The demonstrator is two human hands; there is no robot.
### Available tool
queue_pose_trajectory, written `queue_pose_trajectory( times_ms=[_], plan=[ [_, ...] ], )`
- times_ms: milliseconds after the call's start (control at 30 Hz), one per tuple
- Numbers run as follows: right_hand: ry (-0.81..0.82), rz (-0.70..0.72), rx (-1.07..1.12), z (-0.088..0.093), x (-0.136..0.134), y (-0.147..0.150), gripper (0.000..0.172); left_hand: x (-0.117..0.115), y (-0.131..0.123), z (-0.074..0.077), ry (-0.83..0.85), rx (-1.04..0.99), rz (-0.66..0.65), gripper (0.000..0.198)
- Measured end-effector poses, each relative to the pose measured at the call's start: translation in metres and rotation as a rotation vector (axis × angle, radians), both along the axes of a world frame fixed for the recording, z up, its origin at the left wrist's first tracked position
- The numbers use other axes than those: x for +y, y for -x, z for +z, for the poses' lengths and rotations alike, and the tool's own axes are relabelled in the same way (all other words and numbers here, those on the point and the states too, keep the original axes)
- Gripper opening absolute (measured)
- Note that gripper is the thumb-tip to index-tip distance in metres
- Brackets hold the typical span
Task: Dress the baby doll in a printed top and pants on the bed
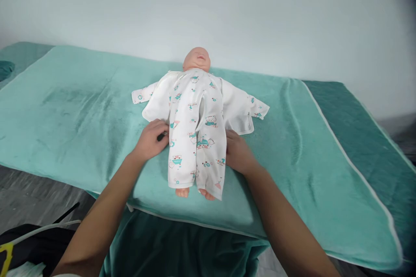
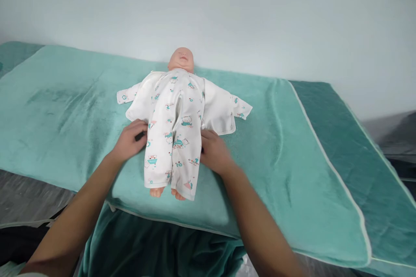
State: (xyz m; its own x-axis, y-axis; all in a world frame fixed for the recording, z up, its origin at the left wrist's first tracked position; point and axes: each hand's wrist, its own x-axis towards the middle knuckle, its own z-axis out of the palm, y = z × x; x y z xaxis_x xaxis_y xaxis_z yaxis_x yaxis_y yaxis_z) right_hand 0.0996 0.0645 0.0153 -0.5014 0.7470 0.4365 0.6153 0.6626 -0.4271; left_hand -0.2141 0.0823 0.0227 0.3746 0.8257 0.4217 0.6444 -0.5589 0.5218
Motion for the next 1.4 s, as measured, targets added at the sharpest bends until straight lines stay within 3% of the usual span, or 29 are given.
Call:
queue_pose_trajectory(
  times_ms=[67, 133, 200, 300, 367, 500, 567, 667, 733, 833, 1000, 1100, 1167, 1233, 1333, 1400],
  plan=[
    [0.041, -0.121, 0.132, 0.002, -0.001, -0.012, 0.016, 0.008, 0.008, -0.004, -0.007, -0.096, 0.23, 0.015],
    [0.005, -0.361, 0.199, 0.001, 0.001, -0.027, 0.016, 0.019, 0.017, -0.011, -0.018, -0.123, 0.517, 0.019],
    [-0.056, -0.625, 0.169, -0.004, 0.006, -0.041, 0.022, 0.031, 0.022, -0.018, 0.025, -0.068, 0.694, 0.027],
    [0.006, -0.892, 0.068, -0.01, 0.018, -0.052, 0.038, 0.044, 0.023, -0.024, 0.092, 0.04, 0.76, 0.039],
    [0.164, -0.966, 0.023, -0.008, 0.027, -0.051, 0.041, 0.05, 0.022, -0.025, 0.092, 0.065, 0.769, 0.041],
    [0.449, -0.948, 0.094, 0.009, 0.039, -0.046, 0.024, 0.058, 0.023, -0.024, 0.078, 0.079, 0.753, 0.034],
    [0.463, -0.898, 0.353, 0.019, 0.042, -0.045, 0.021, 0.059, 0.024, -0.024, 0.072, 0.091, 0.748, 0.031],
    [0.416, -0.743, 0.918, 0.036, 0.044, -0.038, 0.027, 0.058, 0.024, -0.025, 0.045, 0.104, 0.737, 0.025],
    [0.365, -0.6, 1.101, 0.051, 0.044, -0.024, 0.028, 0.057, 0.023, -0.025, 0.024, 0.102, 0.729, 0.02],
    [0.306, -0.395, 0.911, 0.077, 0.04, 0.006, 0.022, 0.056, 0.023, -0.025, 0.018, 0.108, 0.717, 0.014],
    [0.501, -0.005, 0.132, 0.108, 0.025, 0.042, 0.006, 0.056, 0.024, -0.025, 0.011, 0.139, 0.708, 0.014],
    [0.602, 0.106, 0.142, 0.113, 0.022, 0.038, 0.014, 0.056, 0.024, -0.026, 0.012, 0.172, 0.715, 0.017],
    [0.614, 0.047, 0.299, 0.11, 0.028, 0.032, 0.024, 0.056, 0.023, -0.026, 0.009, 0.183, 0.718, 0.02],
    [0.534, -0.153, 0.433, 0.1, 0.04, 0.028, 0.028, 0.056, 0.023, -0.026, 0.004, 0.182, 0.716, 0.022],
    [0.32, -0.495, 0.518, 0.077, 0.066, 0.029, 0.017, 0.055, 0.022, -0.026, 0.005, 0.172, 0.719, 0.024],
    [0.269, -0.569, 0.586, 0.061, 0.083, 0.033, 0.012, 0.055, 0.022, -0.026, 0.009, 0.171, 0.718, 0.024]
  ],
)
